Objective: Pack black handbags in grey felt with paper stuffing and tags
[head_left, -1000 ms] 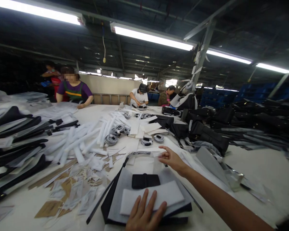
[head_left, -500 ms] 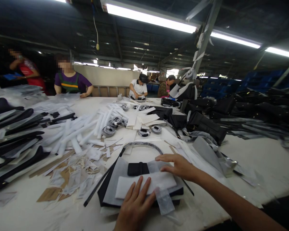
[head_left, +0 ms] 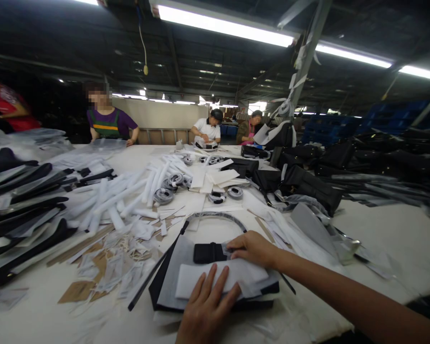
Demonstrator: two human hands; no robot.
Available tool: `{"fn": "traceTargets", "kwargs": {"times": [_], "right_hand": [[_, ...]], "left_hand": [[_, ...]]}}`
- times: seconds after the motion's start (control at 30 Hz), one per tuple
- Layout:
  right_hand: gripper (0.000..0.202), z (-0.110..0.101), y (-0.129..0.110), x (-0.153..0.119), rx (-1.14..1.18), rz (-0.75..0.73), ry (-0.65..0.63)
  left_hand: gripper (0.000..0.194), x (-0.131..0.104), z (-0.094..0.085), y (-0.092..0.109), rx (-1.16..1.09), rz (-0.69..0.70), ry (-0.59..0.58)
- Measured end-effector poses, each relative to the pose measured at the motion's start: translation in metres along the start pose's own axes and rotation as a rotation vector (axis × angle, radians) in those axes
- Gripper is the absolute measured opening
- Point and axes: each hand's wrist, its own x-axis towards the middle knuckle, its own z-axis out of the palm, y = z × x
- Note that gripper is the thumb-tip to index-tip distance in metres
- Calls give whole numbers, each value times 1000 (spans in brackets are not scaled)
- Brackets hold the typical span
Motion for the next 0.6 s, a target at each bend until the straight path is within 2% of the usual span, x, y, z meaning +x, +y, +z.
{"fn": "traceTargets", "kwargs": {"times": [0.17,0.27,0.37,0.47,0.6], "right_hand": [[13,0,-4,-1,-30,-43,19],[13,0,-6,0,-53,-33,31],[15,-5,-7,4,-58,26,90],[19,-13,-2,16,-47,96,146],[20,-22,17,44,-33,172,184]], "left_hand": [[32,0,2,-1,10,2,21],[32,2,-1,-1,27,4,-7],[35,2,0,-1,51,8,14],[38,-2,6,0,79,-4,51],[37,-5,16,1,162,-2,52]]}}
